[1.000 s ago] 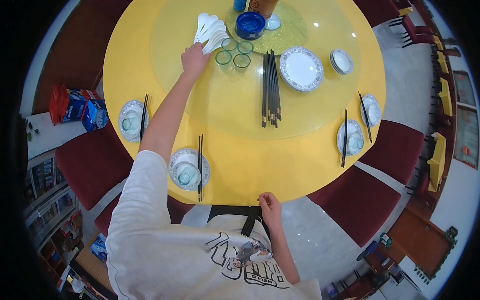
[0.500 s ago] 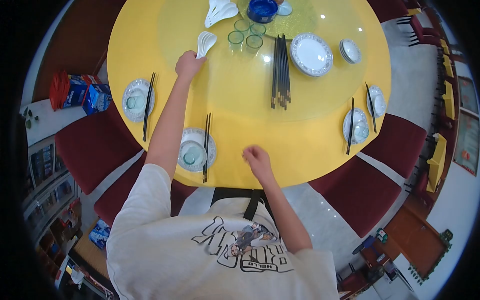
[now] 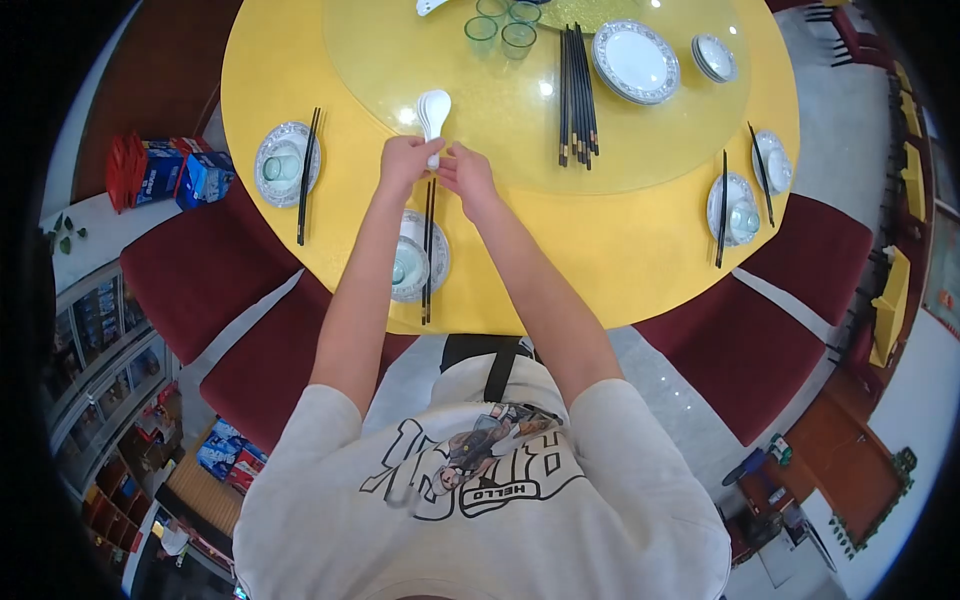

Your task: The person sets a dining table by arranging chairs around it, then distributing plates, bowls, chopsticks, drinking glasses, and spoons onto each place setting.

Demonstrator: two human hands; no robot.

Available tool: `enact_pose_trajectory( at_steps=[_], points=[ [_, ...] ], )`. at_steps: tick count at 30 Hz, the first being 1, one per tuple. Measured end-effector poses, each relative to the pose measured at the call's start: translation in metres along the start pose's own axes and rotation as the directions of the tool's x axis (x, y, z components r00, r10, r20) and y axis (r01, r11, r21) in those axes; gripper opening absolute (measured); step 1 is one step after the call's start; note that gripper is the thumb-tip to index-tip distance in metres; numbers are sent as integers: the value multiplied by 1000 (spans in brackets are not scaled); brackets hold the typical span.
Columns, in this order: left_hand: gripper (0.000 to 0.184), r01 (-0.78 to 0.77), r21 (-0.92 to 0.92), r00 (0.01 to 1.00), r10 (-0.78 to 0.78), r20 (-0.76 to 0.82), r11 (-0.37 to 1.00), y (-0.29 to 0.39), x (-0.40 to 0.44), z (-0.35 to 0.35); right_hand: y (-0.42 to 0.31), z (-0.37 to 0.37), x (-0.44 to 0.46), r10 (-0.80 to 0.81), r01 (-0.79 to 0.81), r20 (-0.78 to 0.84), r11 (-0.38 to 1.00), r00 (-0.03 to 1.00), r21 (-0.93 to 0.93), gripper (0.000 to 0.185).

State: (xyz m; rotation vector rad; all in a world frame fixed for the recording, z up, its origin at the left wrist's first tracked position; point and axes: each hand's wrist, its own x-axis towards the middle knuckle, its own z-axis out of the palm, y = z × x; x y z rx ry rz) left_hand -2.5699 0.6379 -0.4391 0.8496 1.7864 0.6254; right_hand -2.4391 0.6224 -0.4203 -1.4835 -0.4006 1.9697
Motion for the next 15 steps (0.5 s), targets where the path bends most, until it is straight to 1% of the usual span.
enact_pose_trajectory(
  at_steps=[1, 3, 4, 6, 9, 10, 11, 12, 14, 15],
  points=[
    [38, -30, 14, 1000, 30, 6, 999, -4, -6, 5, 0, -3, 2, 0, 0, 1, 1000, 1000, 8, 41],
    [37, -16, 31, 1000, 15, 18, 999, -8, -21, 16, 1, -11, 1, 47, -68, 176, 991, 983, 116, 41],
    [36, -3, 36, 1000, 2, 28, 999, -7, -31, 21, 0, -13, 1, 48, -72, 176, 989, 983, 132, 41],
    [33, -15, 105, 998, 8, 69, 994, -6, -50, 28, 4, -24, -3, 13, -81, 231, 955, 973, 287, 37],
    [30, -82, 139, 995, 74, 62, 987, 6, -82, 47, 9, -41, -21, 18, -74, 175, 945, 984, 318, 32],
    [29, -158, 249, 987, 155, 30, 955, 13, -97, 54, 10, -51, -27, 5, -64, 178, 944, 984, 324, 32],
    [27, -225, 358, 971, 240, 2, 906, 19, -114, 61, 12, -60, -36, -20, -55, 189, 922, 982, 382, 31],
    [27, -236, 367, 967, 255, -3, 900, 24, -130, 69, 13, -68, -47, -47, -48, 202, 896, 978, 441, 29],
    [28, -333, 478, 938, 338, 79, 813, 33, -166, 85, 4, -90, -86, -65, -35, 198, 887, 978, 461, 28],
    [28, -350, 491, 931, 354, 88, 798, 39, -186, 92, 2, -105, -104, -105, 17, 199, 915, 974, 403, 27]
  ],
)
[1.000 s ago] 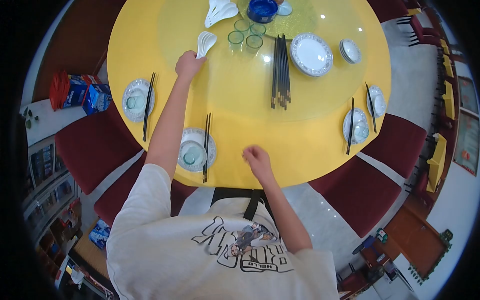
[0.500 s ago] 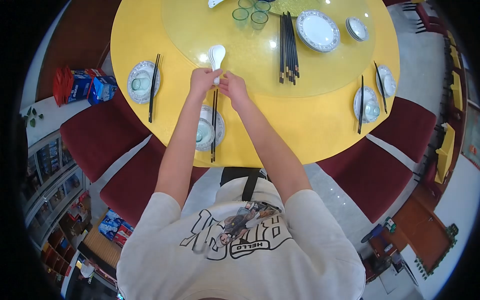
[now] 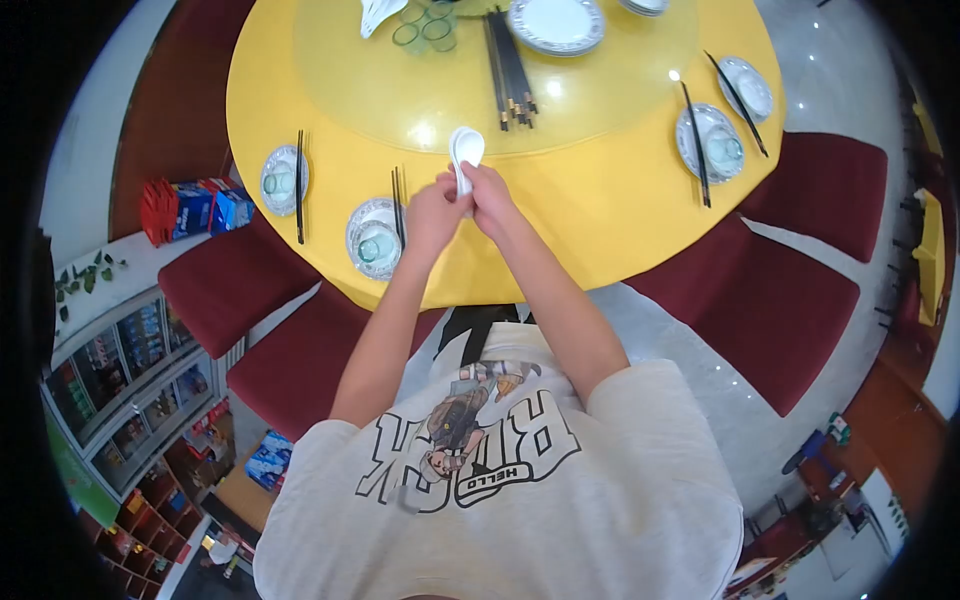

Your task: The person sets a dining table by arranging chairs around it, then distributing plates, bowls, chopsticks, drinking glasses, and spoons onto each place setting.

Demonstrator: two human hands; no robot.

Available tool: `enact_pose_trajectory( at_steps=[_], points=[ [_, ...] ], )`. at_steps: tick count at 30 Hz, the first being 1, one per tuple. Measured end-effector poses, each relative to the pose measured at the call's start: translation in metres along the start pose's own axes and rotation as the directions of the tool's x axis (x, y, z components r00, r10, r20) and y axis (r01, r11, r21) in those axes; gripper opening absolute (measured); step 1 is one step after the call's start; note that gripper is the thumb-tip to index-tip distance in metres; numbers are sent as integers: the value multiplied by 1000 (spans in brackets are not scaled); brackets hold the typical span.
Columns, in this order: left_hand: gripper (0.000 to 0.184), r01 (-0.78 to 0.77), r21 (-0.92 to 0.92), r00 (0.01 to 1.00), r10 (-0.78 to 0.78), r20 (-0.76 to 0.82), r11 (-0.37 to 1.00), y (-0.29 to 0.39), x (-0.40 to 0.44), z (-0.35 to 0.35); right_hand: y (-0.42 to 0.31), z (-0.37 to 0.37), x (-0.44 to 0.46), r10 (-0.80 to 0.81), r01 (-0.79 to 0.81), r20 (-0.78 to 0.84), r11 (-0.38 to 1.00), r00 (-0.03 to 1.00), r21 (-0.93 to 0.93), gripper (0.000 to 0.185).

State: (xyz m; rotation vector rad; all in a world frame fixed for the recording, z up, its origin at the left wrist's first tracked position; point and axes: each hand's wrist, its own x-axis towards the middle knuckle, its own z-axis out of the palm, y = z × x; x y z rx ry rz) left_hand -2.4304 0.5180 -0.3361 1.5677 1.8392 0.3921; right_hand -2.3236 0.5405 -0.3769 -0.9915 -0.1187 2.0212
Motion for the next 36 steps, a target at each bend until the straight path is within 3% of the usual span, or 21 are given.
enact_pose_trajectory(
  at_steps=[2, 3, 5, 6, 7, 8, 9, 10, 11, 14, 15, 17, 20, 26, 28, 31, 32, 35, 36],
  points=[
    [26, -117, 208, 993, 114, 29, 971, 31, -31, 5, -15, -24, -32, -76, 81, 35, 984, 996, -161, 25],
    [26, -132, 213, 991, 127, 39, 968, 43, -46, 8, -24, -36, -46, -89, 92, 28, 984, 996, -150, 25],
    [22, -4, -31, 999, 3, -54, 999, 55, -71, 13, -37, -60, -78, -146, 158, 62, 937, 987, -312, 24],
    [20, 51, -231, 997, -61, -36, 972, 38, -76, 28, -43, -69, -93, -140, 148, 50, 939, 989, -310, 24],
    [20, 65, -232, 997, -74, -31, 971, 36, -82, 37, -49, -76, -108, -92, 120, 85, 893, 992, -433, 24],
    [22, 117, -394, 993, -121, 15, 911, 31, -89, 45, -50, -84, -119, -33, 94, 120, 830, 992, -549, 24],
    [26, 171, -541, 984, -165, 59, 824, 29, -97, 49, -45, -94, -127, -7, 75, 126, 833, 992, -548, 24],
    [33, 210, -595, 976, -201, 83, 776, 30, -104, 53, -38, -101, -133, 67, 45, 156, 782, 985, -622, 25],
    [33, 222, -588, 972, -226, 68, 778, 32, -110, 56, -30, -105, -136, 138, 29, 185, 723, 973, -690, 25],
    [31, 10, -357, 990, -59, -128, 934, 49, -131, 50, -9, -104, -151, 224, 13, 214, 661, 951, -751, 25],
    [31, 30, -361, 985, -88, -147, 932, 43, -141, 50, -2, -105, -155, 256, 18, 225, 622, 940, -783, 24],
    [31, -166, 10, 968, 165, -190, 986, 31, -150, 46, 12, -106, -155, 301, -35, 198, 623, 933, -781, 26],
    [24, -130, 43, 970, 136, -200, 991, 16, -163, 36, 22, -104, -157, 306, 89, 229, 413, 924, -907, 34],
    [17, -115, 88, 957, 135, -259, 989, -7, -159, 25, 37, -84, -154, 285, 1, 118, 380, 951, -925, 43],
    [16, -164, 5, 908, 153, -389, 986, -18, -160, 21, 39, -72, -149, 268, 49, 147, 340, 952, -939, 43],
    [14, -184, -144, 902, 109, -417, 972, -35, -154, 2, 46, -48, -146, 236, 92, 161, 281, 958, -955, 44],
    [13, -84, -289, 934, -25, -356, 954, -41, -152, -6, 48, -41, -145, 226, 81, 143, 262, 964, -962, 44],
    [9, -115, -386, 935, -32, -354, 915, -56, -147, -34, 63, -22, -139, 175, 128, 189, 311, 966, -942, 45],
    [10, -53, -510, 956, -104, -274, 858, -62, -143, -39, 67, -15, -138, 172, 128, 186, 303, 967, -944, 45]
  ],
)
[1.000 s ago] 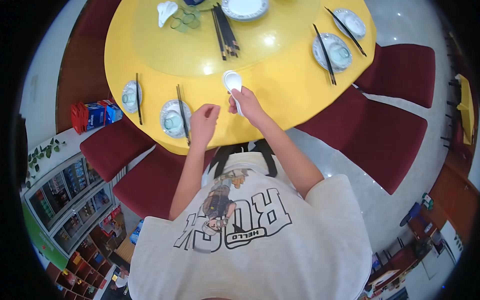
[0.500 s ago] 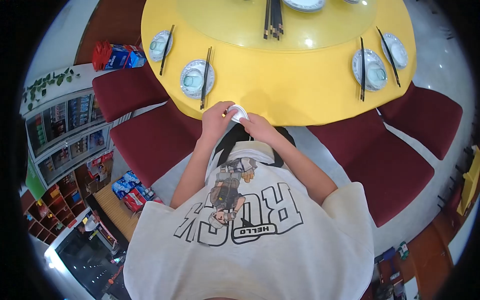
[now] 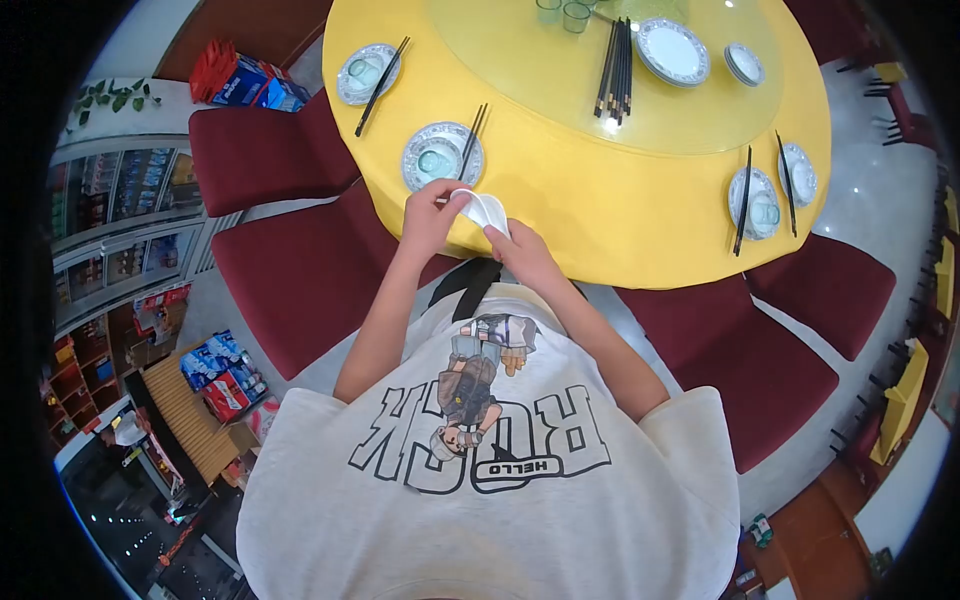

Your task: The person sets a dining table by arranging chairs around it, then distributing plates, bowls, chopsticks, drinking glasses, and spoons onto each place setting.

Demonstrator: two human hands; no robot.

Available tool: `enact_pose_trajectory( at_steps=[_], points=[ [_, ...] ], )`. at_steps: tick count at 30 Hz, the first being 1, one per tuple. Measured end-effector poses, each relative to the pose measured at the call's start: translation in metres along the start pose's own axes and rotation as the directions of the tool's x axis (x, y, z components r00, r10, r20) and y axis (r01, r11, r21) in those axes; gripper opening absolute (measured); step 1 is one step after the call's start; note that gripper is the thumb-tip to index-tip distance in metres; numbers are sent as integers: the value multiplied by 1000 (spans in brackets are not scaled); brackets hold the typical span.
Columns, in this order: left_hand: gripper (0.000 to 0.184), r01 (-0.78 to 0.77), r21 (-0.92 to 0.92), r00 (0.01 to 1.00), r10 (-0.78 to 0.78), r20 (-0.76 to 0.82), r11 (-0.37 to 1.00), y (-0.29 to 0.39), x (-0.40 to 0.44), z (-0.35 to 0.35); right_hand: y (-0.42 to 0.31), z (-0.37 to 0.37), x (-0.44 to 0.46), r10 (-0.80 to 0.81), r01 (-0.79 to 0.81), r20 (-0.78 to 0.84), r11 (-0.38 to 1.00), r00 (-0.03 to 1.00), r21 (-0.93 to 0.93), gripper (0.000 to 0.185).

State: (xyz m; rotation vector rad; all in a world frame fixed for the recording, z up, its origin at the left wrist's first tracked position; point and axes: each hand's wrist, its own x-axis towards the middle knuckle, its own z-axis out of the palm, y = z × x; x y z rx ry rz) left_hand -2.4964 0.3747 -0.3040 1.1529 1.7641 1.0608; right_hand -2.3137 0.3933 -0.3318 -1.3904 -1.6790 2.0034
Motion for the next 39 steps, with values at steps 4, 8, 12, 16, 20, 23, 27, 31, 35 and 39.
enact_pose_trajectory(
  at_steps=[4, 8, 12, 16, 20, 23, 27, 31, 35, 39],
  points=[
    [10, 81, -328, 993, -48, 108, 941, -8, 24, -21, -25, 23, 10, 7, 1, -19, 918, 1000, 396, 39],
    [14, 1, -776, 991, -105, -84, 631, -4, 47, -48, -44, 39, 26, 32, -30, 9, 747, 999, 665, 34],
    [14, -2, -896, 944, -296, -148, 443, -33, 98, -114, -47, 54, 43, 90, -33, -61, 782, 994, 623, 32],
    [20, 153, -777, 862, -466, -197, 611, -86, 174, -189, -44, 65, 50, 135, -31, -129, 800, 982, 600, 30],
    [24, 213, -140, 902, -250, -352, 967, -154, 266, -245, -37, 69, 47, 187, -33, -191, 792, 963, 610, 29],
    [25, 186, 89, 925, -144, -351, 979, -185, 327, -262, -39, 73, 42, 315, -63, -272, 751, 909, 658, 28],
    [23, 80, 480, 944, 88, -318, 873, -187, 368, -256, -33, 77, 44, 411, -67, -352, 724, 841, 686, 28],
    [20, 69, 555, 945, 123, -302, 829, -180, 380, -249, -42, 78, 47, 428, -57, -390, 730, 815, 682, 28],
    [21, 112, 614, 950, 98, -298, 781, -185, 388, -254, -48, 78, 52, 425, -37, -405, 725, 810, 688, 28],
    [22, 70, 651, 970, 100, -220, 756, -181, 392, -252, -50, 78, 58, 432, -46, -403, 725, 807, 687, 28]
  ],
)
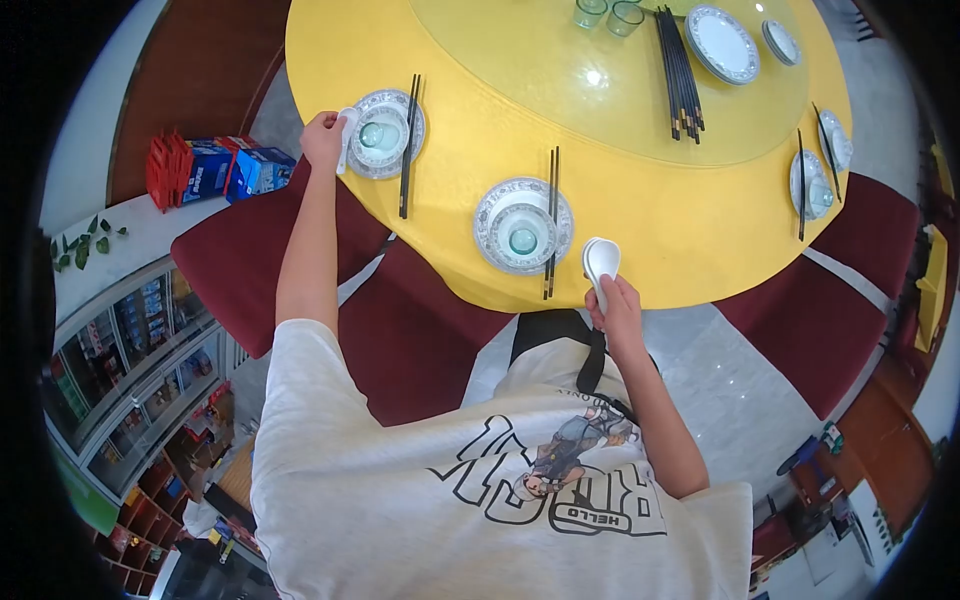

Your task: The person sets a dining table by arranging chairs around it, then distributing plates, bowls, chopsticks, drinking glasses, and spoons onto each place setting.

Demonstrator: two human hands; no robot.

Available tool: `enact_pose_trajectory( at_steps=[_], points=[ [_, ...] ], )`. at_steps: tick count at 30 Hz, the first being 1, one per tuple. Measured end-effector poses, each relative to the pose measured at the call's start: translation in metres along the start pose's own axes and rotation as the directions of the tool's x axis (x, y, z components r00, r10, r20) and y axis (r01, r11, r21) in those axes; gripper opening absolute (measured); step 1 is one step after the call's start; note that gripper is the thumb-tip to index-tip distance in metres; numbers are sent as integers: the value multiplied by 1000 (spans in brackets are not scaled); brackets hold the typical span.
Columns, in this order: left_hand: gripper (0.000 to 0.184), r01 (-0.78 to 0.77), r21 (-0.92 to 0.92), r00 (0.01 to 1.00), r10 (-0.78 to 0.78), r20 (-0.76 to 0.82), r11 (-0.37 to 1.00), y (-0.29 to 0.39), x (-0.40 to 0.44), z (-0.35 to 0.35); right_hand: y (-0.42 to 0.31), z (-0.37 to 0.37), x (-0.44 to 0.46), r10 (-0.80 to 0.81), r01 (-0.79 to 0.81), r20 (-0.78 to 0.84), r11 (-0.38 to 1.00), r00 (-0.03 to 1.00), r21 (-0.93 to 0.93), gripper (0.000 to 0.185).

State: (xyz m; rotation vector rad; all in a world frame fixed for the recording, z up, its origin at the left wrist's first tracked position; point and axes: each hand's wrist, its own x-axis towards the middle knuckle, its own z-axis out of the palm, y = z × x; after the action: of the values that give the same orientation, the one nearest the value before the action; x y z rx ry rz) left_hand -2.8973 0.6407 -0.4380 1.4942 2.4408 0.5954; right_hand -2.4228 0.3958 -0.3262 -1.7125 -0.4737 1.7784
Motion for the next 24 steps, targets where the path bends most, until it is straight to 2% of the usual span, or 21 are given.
enact_pose_trajectory(
  at_steps=[8, 13, 18, 20, 22, 24],
  points=[
    [23, 3, -38, 999, -1, 42, 999, 7, 1, 6, -4, 6, 1, -23, 23, -4, 1000, 1000, 12, 26],
    [23, -117, -27, 992, 118, 39, 993, 3, -2, 15, -6, 7, 1, -35, 34, -21, 999, 999, -15, 26],
    [21, -159, -25, 983, 160, 95, 987, -1, 0, 14, -6, 7, 0, -35, 36, 27, 999, 999, -38, 26],
    [21, -129, 46, 991, 127, 26, 991, -2, -3, 10, -3, 6, 1, -37, 37, 10, 999, 999, -31, 27],
    [26, -68, -98, 995, 60, -73, 993, -10, -6, 3, -3, 6, 1, -24, 26, 58, 999, 998, -29, 28],
    [30, 40, -432, 952, -166, -258, 901, -5, -31, -9, 4, 6, 5, -48, 51, 72, 998, 996, -37, 28]
  ],
)
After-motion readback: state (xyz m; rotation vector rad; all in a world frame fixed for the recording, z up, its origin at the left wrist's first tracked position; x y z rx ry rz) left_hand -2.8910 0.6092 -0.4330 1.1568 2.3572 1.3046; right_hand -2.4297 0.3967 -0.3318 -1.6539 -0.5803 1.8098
